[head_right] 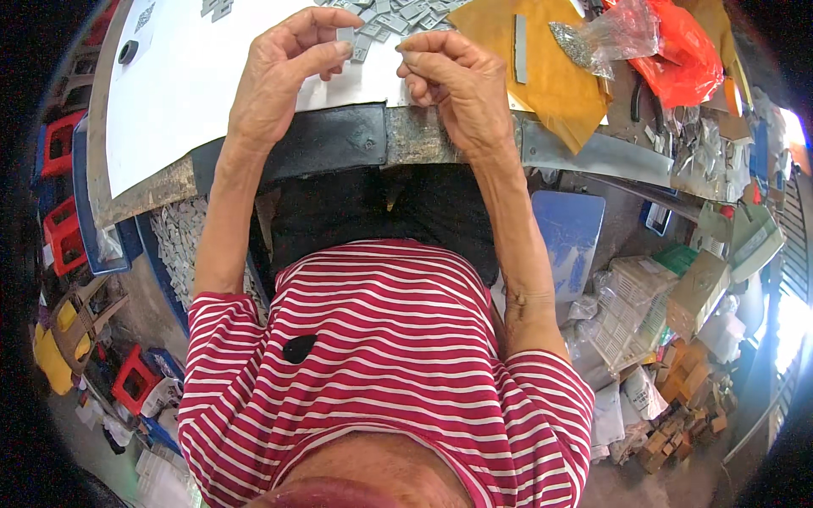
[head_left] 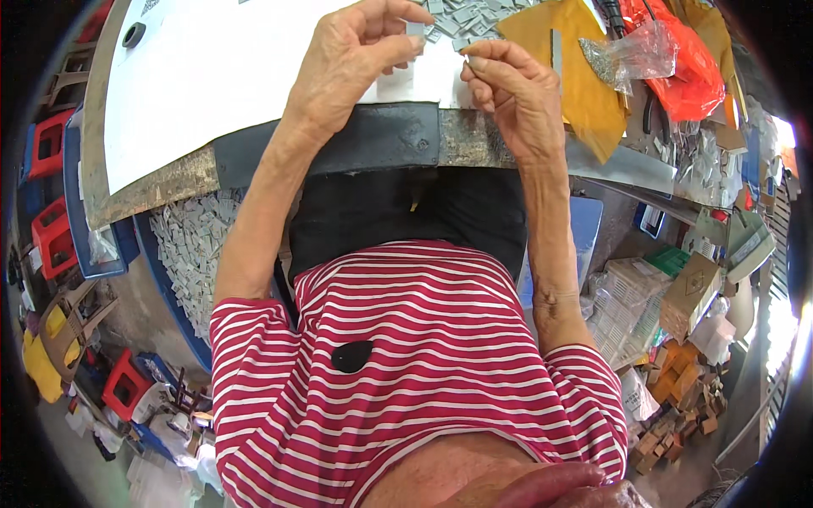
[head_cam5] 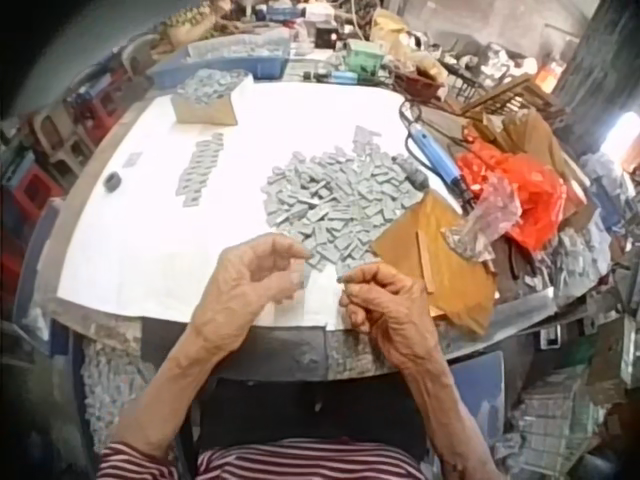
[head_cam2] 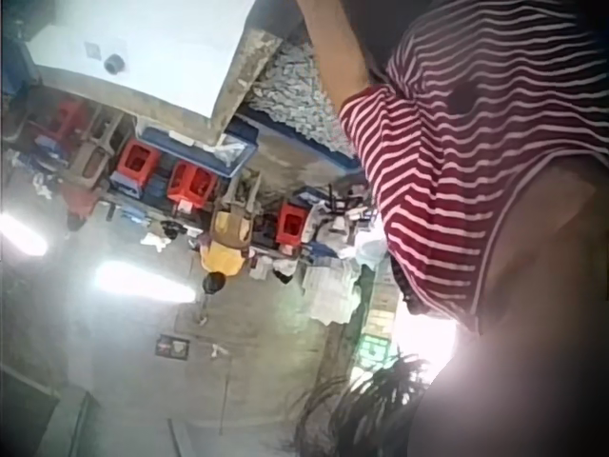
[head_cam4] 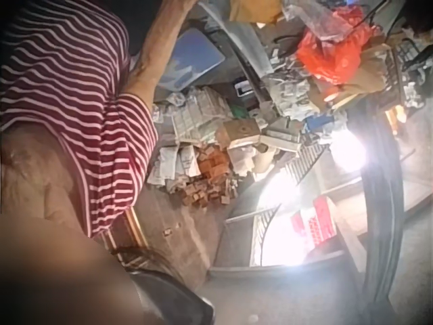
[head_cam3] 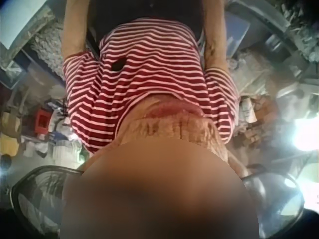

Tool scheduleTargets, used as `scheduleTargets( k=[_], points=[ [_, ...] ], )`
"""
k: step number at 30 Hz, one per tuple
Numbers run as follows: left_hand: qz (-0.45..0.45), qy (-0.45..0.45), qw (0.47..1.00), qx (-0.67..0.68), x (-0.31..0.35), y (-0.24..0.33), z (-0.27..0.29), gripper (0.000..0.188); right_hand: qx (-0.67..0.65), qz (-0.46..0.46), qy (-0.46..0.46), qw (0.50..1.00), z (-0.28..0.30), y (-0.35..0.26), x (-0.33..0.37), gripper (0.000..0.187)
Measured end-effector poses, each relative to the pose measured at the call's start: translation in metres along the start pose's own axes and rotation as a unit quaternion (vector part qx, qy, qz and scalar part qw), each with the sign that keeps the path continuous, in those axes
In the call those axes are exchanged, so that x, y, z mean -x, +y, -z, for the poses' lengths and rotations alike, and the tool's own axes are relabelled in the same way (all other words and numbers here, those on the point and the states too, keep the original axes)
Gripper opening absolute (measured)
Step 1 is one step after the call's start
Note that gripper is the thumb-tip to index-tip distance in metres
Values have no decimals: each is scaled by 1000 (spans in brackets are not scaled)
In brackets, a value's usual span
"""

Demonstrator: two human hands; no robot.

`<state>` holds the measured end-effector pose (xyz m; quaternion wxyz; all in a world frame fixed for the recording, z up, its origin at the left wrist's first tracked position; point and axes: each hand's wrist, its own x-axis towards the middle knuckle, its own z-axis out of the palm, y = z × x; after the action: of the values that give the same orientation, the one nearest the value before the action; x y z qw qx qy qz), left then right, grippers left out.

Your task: Sanding the edges of small rectangular parts and sorting them on a workbench.

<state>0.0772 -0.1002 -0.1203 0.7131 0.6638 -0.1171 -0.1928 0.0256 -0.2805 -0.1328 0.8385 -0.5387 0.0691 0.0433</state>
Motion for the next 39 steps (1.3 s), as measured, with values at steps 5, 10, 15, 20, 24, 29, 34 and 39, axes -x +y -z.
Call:
scheduleTargets(
  k=[5, 10, 15, 20, 24, 29, 34, 39],
  points=[
    [-63, 0, 997, -34, 1, -15, -6, 18, 37, -2, 21, 999, -4, 4, 0, 15],
    [-17, 0, 1000, 20, 3, -18, -8, 18, 25, 13, 30, 999, -9, 4, 0, 13],
    [-24, -8, 999, 20, 3, -21, -8, 18, 51, 24, 19, 998, -12, 7, -2, 12],
    [-31, -6, 999, -8, 6, -20, -9, 18, 87, 24, 24, 996, -12, 9, -2, 11],
    [-40, -8, 998, -37, 7, -19, -10, 18, 134, 30, 15, 990, -13, 7, 0, 10],
    [-56, -12, 997, -49, 7, -19, -10, 18, 156, 25, 24, 987, -13, 7, 0, 10],
    [-66, -12, 997, -48, 8, -23, -9, 18, 167, 19, 31, 985, -14, 8, 0, 11],
    [-63, -8, 997, -41, 8, -26, -9, 18, 156, 18, 42, 987, -15, 10, 0, 11]
  ],
)
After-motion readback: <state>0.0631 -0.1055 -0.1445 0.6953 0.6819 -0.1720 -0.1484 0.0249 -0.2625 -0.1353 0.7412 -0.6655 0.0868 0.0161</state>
